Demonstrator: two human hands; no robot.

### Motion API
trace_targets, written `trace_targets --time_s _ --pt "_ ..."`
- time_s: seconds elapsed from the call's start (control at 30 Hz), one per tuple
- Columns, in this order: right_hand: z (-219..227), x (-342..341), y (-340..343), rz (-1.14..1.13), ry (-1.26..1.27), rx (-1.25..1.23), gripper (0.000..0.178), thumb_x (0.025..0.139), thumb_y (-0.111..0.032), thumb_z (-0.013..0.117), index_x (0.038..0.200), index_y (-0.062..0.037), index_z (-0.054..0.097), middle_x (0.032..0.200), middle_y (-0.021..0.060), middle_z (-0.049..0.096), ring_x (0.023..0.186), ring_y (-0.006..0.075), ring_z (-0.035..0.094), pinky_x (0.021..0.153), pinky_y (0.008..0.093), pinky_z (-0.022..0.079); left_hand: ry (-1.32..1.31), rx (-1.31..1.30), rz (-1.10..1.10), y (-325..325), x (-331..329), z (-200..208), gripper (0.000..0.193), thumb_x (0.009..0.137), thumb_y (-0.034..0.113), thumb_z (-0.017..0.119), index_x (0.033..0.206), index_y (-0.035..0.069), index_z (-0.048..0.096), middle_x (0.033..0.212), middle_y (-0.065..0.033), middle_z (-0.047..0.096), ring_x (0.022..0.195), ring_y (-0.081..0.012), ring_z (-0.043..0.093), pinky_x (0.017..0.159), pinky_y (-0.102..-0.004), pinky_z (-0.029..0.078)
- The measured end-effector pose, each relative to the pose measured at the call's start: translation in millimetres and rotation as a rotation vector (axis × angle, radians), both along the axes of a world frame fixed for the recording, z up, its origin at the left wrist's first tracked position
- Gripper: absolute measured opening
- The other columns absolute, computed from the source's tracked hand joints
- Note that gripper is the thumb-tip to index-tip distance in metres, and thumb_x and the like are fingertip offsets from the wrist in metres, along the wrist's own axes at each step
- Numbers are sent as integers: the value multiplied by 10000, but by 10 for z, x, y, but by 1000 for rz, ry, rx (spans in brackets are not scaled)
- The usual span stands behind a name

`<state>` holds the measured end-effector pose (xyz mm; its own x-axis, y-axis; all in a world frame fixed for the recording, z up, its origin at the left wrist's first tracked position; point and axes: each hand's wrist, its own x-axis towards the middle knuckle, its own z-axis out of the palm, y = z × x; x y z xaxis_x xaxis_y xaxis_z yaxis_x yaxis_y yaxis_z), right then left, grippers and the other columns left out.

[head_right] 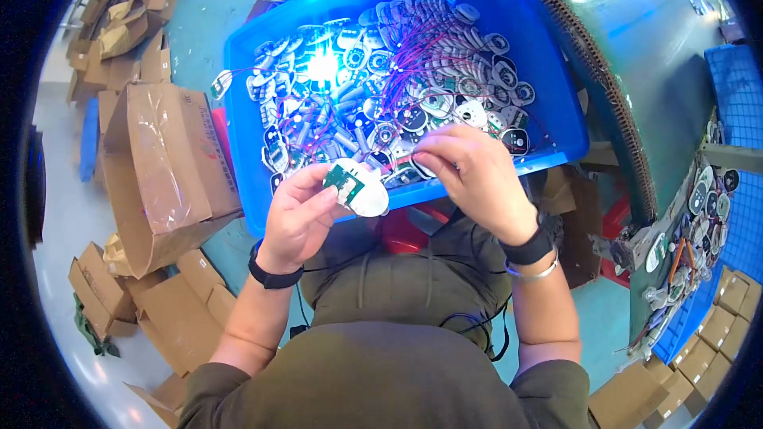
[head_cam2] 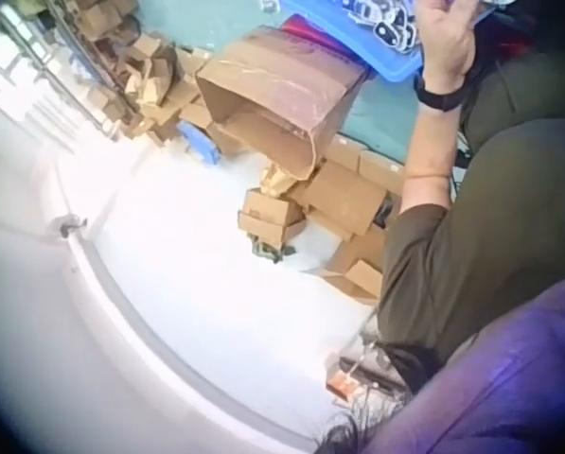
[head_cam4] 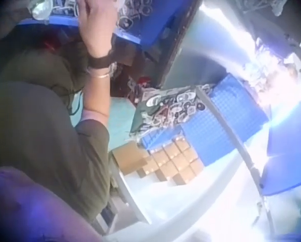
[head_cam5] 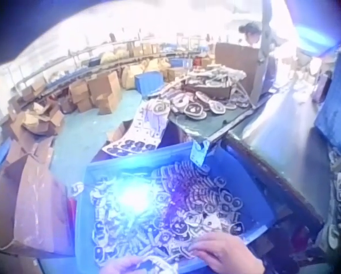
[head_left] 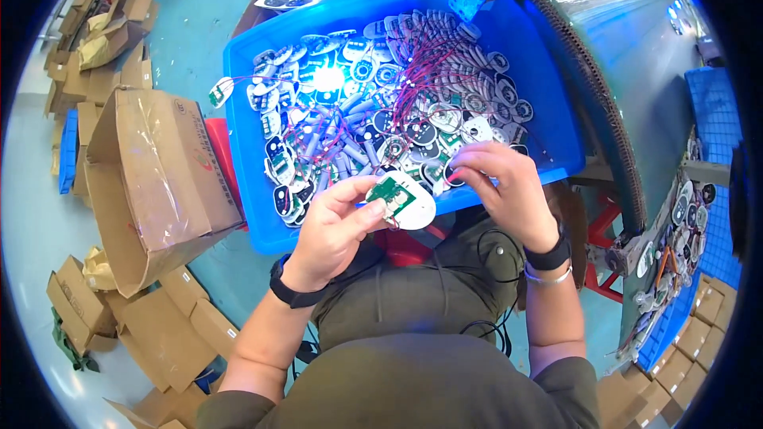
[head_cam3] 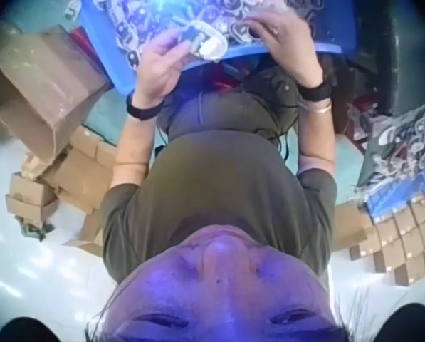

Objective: Assembling small electronic devices by connecting batteries and wires to circuit boards and placing them into plastic housings.

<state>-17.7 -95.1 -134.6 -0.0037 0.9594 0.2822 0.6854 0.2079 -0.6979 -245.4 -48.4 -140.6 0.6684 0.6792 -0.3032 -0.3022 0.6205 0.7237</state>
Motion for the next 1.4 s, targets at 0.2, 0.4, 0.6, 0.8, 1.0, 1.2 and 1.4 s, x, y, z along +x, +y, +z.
trace_targets --time_s 0.2,0.4,0.6,0.8,1.0,1.2,1.4 --pt "177 -365 -218 -42 -5 -11 84 730 -139 642 794 -85 634 688 77 594 656 252 577 584 349 455 -61 450 -151 -139 -3 267 263 800 10 543 1058 -40 557 1332 -215 318 1131 -252 451 914 -344 384" --pt "246 -509 -345 204 179 -7 109 738 -60 591 843 -58 621 713 93 596 672 250 581 587 333 456 -27 546 -191 -303 -65 414 236 810 5 535 1036 -62 550 1108 -166 513 984 -207 524 855 -320 419" --pt "268 -616 -451 175 542 -218 111 843 -68 516 915 -7 576 686 95 562 611 144 554 562 262 434 -89 312 -97 -414 -118 343 279 807 47 543 1051 -84 520 1048 -169 539 963 -223 532 846 -342 417" --pt "100 -465 -383 246 1148 -340 300 889 -176 430 1142 -17 409 810 11 466 668 86 408 624 208 350 -283 68 -22 -372 -310 241 298 817 -20 505 1115 -39 505 1165 -179 506 1059 -252 516 887 -354 427" --pt "252 -533 -332 360 1751 -217 421 939 -336 315 1188 -5 388 878 105 513 695 126 448 656 241 376 54 459 -399 -320 -121 197 224 830 46 543 1030 -56 547 1260 -155 438 972 -137 519 794 -256 434" --pt "382 -533 -291 253 1676 -106 485 920 -409 340 1190 -7 380 997 148 537 890 196 526 786 293 412 75 577 -509 -305 125 196 195 827 55 549 993 -47 560 1064 -85 542 824 -102 522 718 -237 435" --pt "201 -426 -557 159 1435 -279 477 922 -345 387 1214 30 427 1140 179 526 1070 234 505 926 357 384 8 619 -437 -338 119 229 190 830 43 543 996 -48 562 1021 -84 556 833 -109 535 702 -224 442"
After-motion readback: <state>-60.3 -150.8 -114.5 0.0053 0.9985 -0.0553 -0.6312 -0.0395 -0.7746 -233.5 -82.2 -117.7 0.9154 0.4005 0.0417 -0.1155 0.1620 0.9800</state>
